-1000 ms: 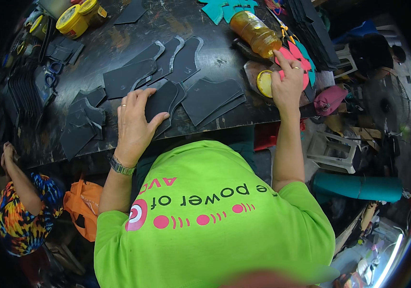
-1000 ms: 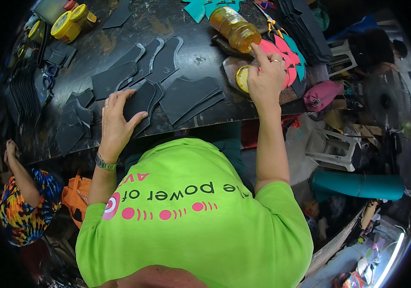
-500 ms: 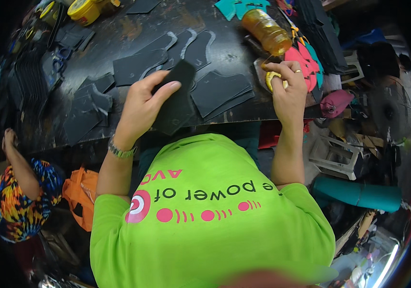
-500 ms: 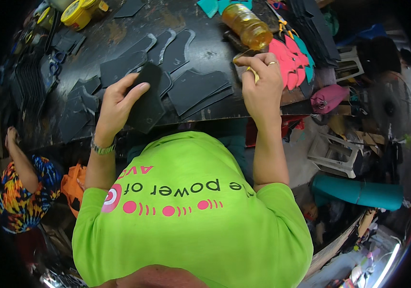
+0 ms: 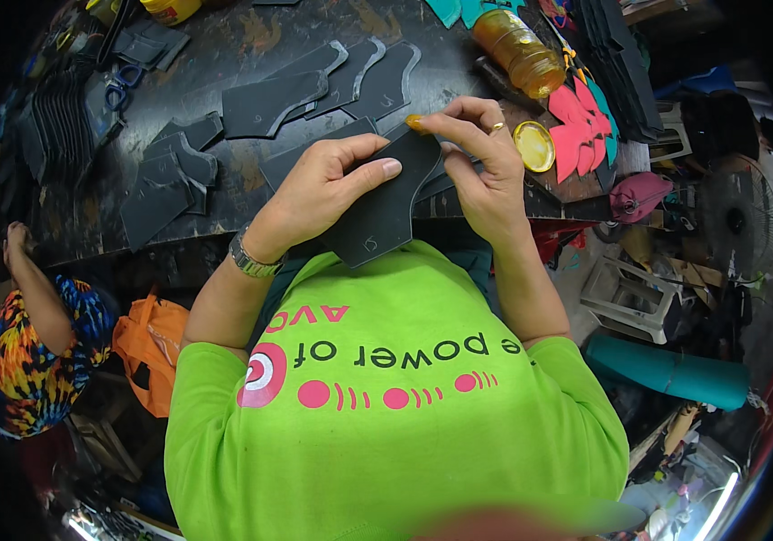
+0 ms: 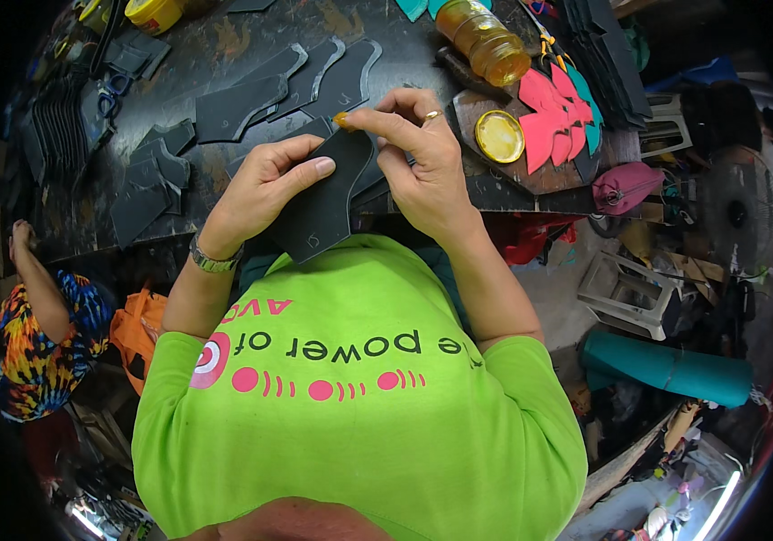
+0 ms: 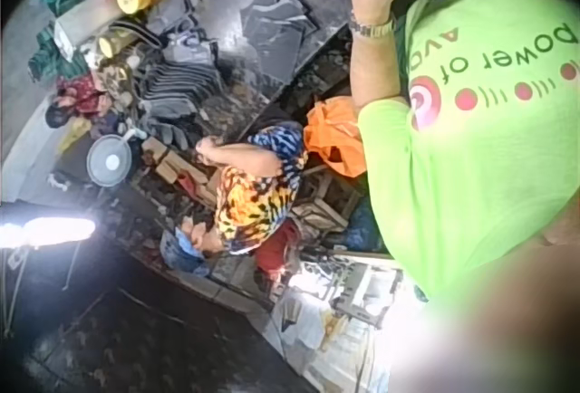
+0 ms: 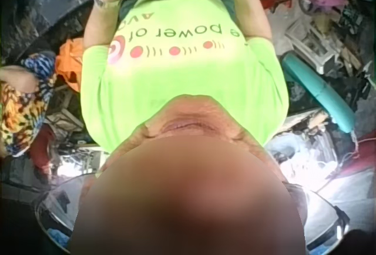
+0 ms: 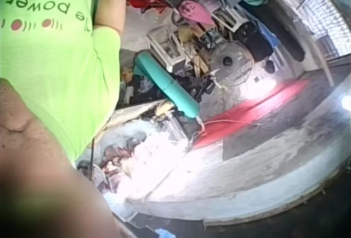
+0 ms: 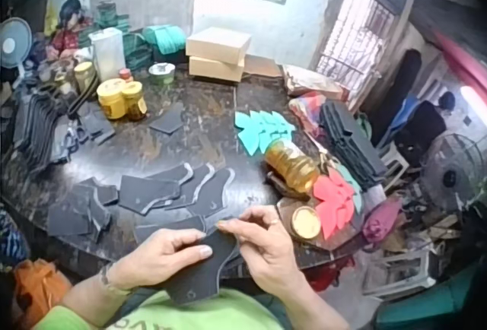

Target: The person opens a jar of yellow adhesive and applies it to the edges of several teal and black fabric pieces. They handle each piece one at a time, spreading the glue along the edges and placing the treated pieces on the table.

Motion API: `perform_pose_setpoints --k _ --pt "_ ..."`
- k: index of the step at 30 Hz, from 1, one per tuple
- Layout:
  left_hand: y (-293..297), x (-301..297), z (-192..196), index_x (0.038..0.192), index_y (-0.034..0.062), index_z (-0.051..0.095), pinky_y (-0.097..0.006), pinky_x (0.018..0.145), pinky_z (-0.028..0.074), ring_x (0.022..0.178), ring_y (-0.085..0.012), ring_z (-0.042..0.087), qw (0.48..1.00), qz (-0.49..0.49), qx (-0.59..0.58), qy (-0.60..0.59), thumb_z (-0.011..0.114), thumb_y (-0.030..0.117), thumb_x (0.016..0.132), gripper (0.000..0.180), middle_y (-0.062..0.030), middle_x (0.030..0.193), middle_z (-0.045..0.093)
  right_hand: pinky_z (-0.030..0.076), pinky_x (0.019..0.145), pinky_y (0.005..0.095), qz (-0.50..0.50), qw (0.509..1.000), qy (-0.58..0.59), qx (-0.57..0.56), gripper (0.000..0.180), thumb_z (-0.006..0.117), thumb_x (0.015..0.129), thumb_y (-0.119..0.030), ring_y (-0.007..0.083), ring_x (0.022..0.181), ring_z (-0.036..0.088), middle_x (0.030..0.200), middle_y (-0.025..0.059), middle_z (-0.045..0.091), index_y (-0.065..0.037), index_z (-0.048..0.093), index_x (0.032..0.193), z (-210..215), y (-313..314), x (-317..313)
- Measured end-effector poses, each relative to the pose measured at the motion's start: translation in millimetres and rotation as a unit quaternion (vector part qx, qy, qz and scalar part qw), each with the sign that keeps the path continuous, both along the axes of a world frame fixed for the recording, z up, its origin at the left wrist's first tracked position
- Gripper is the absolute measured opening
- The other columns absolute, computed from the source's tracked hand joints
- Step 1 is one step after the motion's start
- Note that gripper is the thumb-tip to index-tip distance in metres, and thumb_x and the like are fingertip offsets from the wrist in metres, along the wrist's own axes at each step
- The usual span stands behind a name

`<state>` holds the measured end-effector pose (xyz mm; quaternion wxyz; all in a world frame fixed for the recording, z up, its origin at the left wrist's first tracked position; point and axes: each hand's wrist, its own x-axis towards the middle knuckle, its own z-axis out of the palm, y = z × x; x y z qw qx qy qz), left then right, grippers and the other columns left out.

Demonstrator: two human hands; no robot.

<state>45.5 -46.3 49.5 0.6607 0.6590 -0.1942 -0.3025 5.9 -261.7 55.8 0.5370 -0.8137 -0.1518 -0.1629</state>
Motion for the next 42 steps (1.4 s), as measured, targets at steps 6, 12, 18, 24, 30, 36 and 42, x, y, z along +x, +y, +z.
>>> perform_pose_setpoints --k 6,12,18,24,30,36,42 --pt "0.9 0.4 0.1 0.108 -0.0002 0.068 -0.022 0.067 0.05 0.076 -0.0025 0.06 1.0 0.005 -0.011 -0.002 0.061 0.023 0.103 0.025 0.0031 0.086 0.066 0.047 0.082 0.026 -0.019 1.0 -0.015 0.015 0.043 0.056 0.079 0.016 0.0168 0.096 0.058 0.106 0.0075 0.055 -0.008 0.076 0.109 -7.5 -0.1 -1.7" --pt "2.7 1.2 1.7 0.111 -0.0009 0.067 -0.02 0.07 0.053 0.078 -0.0026 0.063 0.99 0.033 -0.09 0.107 0.06 0.021 0.103 0.025 0.0019 0.093 0.068 0.047 0.083 0.0261 -0.027 0.997 -0.012 0.072 0.04 0.058 0.078 0.017 0.0152 0.097 0.057 0.111 0.0066 0.056 -0.005 0.077 0.104 -13.1 -3.7 -12.8" --pt "-0.3 7.7 -6.1 0.11 -0.0006 0.067 -0.019 0.07 0.052 0.078 -0.002 0.063 0.986 0.08 -0.12 0.089 0.057 0.021 0.105 0.024 0.003 0.092 0.067 0.046 0.085 0.0265 -0.027 0.99 -0.006 0.136 0.045 0.058 0.079 0.017 0.0141 0.096 0.055 0.116 0.0067 0.055 -0.005 0.074 0.115 -13.2 -2.9 -16.4" --pt "-4.2 6.2 -7.8 0.105 0.0002 0.065 -0.019 0.068 0.049 0.077 -0.0008 0.059 0.995 0.073 -0.071 0.02 0.055 0.023 0.106 0.025 0.005 0.088 0.064 0.047 0.085 0.027 -0.026 0.998 -0.001 0.053 0.053 0.059 0.081 0.014 0.0154 0.095 0.055 0.118 0.0082 0.055 -0.006 0.068 0.129 -14.8 7.0 -12.2" --pt "-5.0 6.1 -9.2 0.106 0.0007 0.064 -0.019 0.069 0.05 0.077 -0.001 0.059 0.991 0.086 -0.097 0.028 0.054 0.023 0.106 0.024 0.0042 0.088 0.064 0.049 0.084 0.0284 -0.031 0.999 0.002 0.026 0.054 0.059 0.082 0.014 0.0174 0.096 0.058 0.118 0.0097 0.056 -0.007 0.067 0.131 -20.5 14.3 -14.7" --pt "-3.6 8.6 -10.2 0.107 0.0014 0.065 -0.019 0.07 0.052 0.079 -0.0022 0.063 0.98 0.097 -0.154 0.086 0.055 0.021 0.106 0.022 0.0018 0.092 0.068 0.05 0.081 0.0285 -0.019 0.999 -0.034 -0.014 0.053 0.06 0.08 0.016 0.0178 0.094 0.06 0.114 0.0094 0.058 -0.009 0.071 0.125 -21.5 14.2 -18.1" --pt "-2.0 11.7 -11.5 0.109 0.0017 0.066 -0.02 0.072 0.055 0.081 -0.0053 0.068 0.964 0.084 -0.205 0.147 0.057 0.019 0.105 0.02 -0.0006 0.095 0.07 0.051 0.078 0.0282 0.02 0.999 -0.037 0.026 0.052 0.061 0.075 0.018 0.0173 0.092 0.06 0.111 0.0081 0.059 -0.008 0.075 0.117 -26.8 13.8 -21.3"
